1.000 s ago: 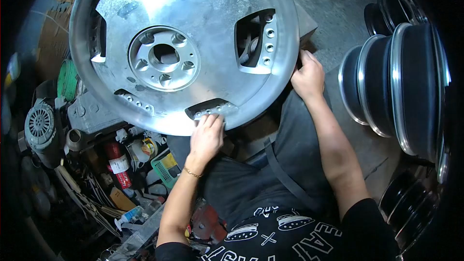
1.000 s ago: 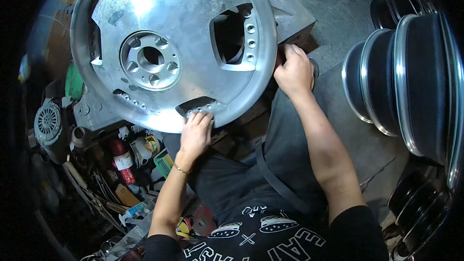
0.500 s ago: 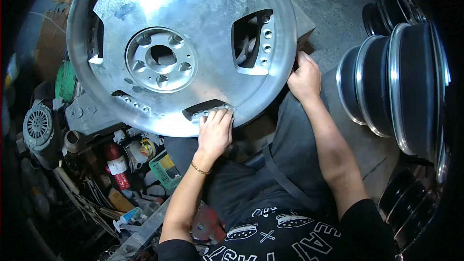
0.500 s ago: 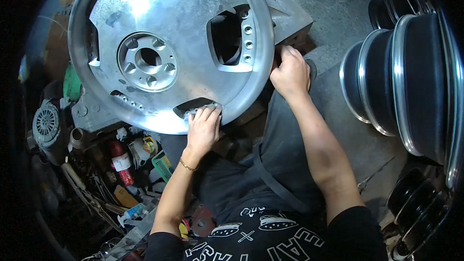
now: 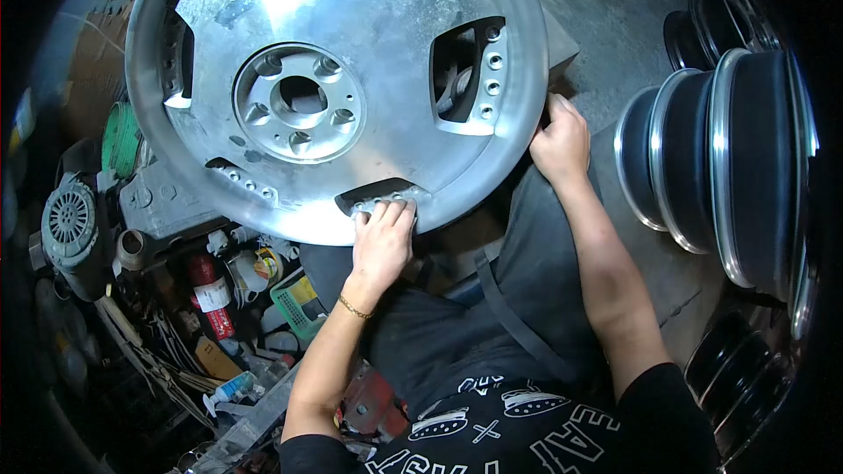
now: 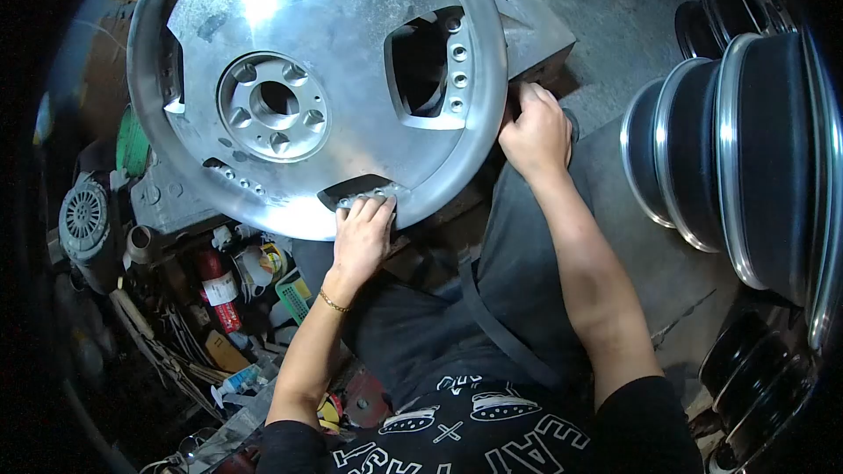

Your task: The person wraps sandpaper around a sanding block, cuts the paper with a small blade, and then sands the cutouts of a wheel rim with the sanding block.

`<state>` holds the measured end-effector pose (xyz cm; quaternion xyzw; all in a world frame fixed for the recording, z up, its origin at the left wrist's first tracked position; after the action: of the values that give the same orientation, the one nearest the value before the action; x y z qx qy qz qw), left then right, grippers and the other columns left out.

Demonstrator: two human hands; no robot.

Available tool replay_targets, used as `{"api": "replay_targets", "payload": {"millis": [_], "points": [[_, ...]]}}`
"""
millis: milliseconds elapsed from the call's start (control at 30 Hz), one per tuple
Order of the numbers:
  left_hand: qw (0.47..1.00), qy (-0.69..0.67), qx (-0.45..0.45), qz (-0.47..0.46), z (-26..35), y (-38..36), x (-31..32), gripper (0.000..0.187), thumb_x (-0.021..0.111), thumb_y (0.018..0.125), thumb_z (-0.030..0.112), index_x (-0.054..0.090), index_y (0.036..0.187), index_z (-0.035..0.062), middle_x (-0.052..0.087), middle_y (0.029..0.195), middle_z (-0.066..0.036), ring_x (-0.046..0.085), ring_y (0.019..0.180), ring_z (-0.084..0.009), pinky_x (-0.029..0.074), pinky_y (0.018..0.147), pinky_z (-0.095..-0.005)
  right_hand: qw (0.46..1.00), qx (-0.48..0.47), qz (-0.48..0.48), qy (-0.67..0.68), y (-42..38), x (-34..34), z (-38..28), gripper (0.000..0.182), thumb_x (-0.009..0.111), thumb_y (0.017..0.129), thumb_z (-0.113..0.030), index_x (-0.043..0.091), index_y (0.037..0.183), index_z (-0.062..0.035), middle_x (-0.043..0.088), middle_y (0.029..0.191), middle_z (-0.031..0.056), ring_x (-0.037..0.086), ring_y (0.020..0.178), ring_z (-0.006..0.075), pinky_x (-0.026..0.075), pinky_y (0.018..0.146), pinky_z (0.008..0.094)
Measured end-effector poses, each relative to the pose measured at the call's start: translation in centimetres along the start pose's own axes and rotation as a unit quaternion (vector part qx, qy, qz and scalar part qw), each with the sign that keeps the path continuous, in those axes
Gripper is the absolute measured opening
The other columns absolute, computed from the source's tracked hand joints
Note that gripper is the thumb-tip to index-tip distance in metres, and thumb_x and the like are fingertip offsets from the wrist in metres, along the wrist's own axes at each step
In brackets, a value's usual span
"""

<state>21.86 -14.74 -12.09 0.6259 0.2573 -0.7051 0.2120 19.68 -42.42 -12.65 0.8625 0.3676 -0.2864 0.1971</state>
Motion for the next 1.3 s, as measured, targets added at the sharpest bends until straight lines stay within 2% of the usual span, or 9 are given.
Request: {"api": "replay_targets", "payload": {"millis": [233,300,600,800,933,1067,1133,1267,1300], "points": [[1.000,-0.009,0.004,-0.014,0.2,0.0,0.5,0.028,0.059,0.087,0.016,0.062,0.113,0.0085,0.062,0.106,-0.004,0.056,0.103,-0.0221,0.040,0.082,-0.0398,0.999,-0.017,-0.009,-0.040,-0.2,0.6,0.6,0.028,0.065,0.081,-0.024,0.065,0.097,-0.0012,0.065,0.092,0.0195,0.062,0.088,0.0413,0.049,0.076,0.0441],[0.999,0.030,-0.006,-0.039,-1.6,-1.2,0.5,0.030,0.058,0.086,0.015,0.063,0.115,0.0088,0.061,0.104,-0.004,0.055,0.101,-0.0218,0.039,0.079,-0.0413,1.000,0.016,-0.010,-0.015,0.0,0.2,0.4,0.032,0.064,0.082,-0.033,0.062,0.089,-0.0015,0.064,0.093,0.0188,0.060,0.094,0.0383,0.048,0.079,0.0478],[1.000,-0.005,-0.004,-0.027,-0.8,-0.9,0.2,0.031,0.059,0.084,0.014,0.062,0.115,0.0083,0.061,0.111,-0.003,0.055,0.105,-0.0209,0.041,0.084,-0.0418,0.999,0.020,-0.023,-0.041,-0.1,0.6,0.6,0.032,0.064,0.082,-0.031,0.061,0.090,-0.0001,0.064,0.094,0.0188,0.060,0.094,0.0396,0.048,0.080,0.0478],[0.998,0.006,-0.037,-0.050,-4.3,-2.9,0.3,0.033,0.061,0.084,0.014,0.062,0.116,0.0076,0.062,0.110,-0.005,0.056,0.104,-0.0236,0.042,0.082,-0.0434,1.000,0.002,-0.006,-0.018,0.0,0.2,0.7,0.032,0.065,0.080,-0.029,0.063,0.093,-0.0001,0.065,0.094,0.0202,0.061,0.092,0.0408,0.048,0.079,0.0467],[0.999,-0.027,-0.004,-0.020,-0.4,-0.3,0.4,0.031,0.061,0.084,0.014,0.063,0.115,0.0087,0.062,0.109,-0.005,0.055,0.104,-0.0233,0.040,0.085,-0.0420,0.998,0.028,-0.034,-0.052,-0.1,0.5,0.2,0.033,0.065,0.080,-0.027,0.066,0.100,-0.0011,0.066,0.096,0.0206,0.062,0.091,0.0414,0.049,0.079,0.0452],[0.999,0.004,-0.014,-0.035,-2.0,-1.5,0.3,0.031,0.060,0.085,0.014,0.063,0.115,0.0092,0.062,0.108,-0.005,0.055,0.103,-0.0229,0.041,0.081,-0.0423,0.998,0.015,-0.030,-0.048,-0.1,0.5,0.5,0.034,0.065,0.080,-0.028,0.066,0.101,-0.0012,0.066,0.097,0.0212,0.062,0.093,0.0414,0.049,0.079,0.0450],[0.999,0.003,-0.032,-0.043,-3.5,-2.5,-0.4,0.030,0.060,0.085,0.014,0.064,0.114,0.0089,0.062,0.107,-0.005,0.055,0.102,-0.0236,0.042,0.080,-0.0421,1.000,0.012,-0.009,-0.010,0.1,0.0,0.3,0.034,0.065,0.081,-0.034,0.061,0.087,-0.0002,0.064,0.093,0.0188,0.060,0.094,0.0397,0.048,0.079,0.0481],[1.000,0.001,-0.005,-0.024,-1.7,-1.5,0.5,0.034,0.060,0.080,0.014,0.062,0.114,0.0077,0.062,0.107,-0.004,0.055,0.103,-0.0219,0.043,0.084,-0.0421,1.000,0.016,-0.016,-0.021,0.0,0.3,0.5,0.035,0.064,0.082,-0.034,0.061,0.087,-0.0003,0.064,0.093,0.0188,0.060,0.094,0.0396,0.048,0.079,0.0484],[1.000,-0.009,-0.012,-0.024,-0.9,-1.0,0.7,0.035,0.060,0.081,0.014,0.061,0.116,0.0078,0.061,0.108,-0.004,0.055,0.104,-0.0215,0.042,0.085,-0.0422,0.999,0.015,-0.022,-0.027,0.0,0.5,0.5,0.034,0.065,0.081,-0.031,0.063,0.095,-0.0007,0.065,0.096,0.0201,0.061,0.094,0.0406,0.048,0.080,0.0466]]}}
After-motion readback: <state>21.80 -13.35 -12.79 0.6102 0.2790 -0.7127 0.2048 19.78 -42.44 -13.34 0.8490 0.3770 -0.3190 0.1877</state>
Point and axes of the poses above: each hand's wrist, its own y-axis towards the middle knuckle, its own x-axis out of the palm, z = x × y, the point moved 8 cm from there along y, towards the middle knuckle
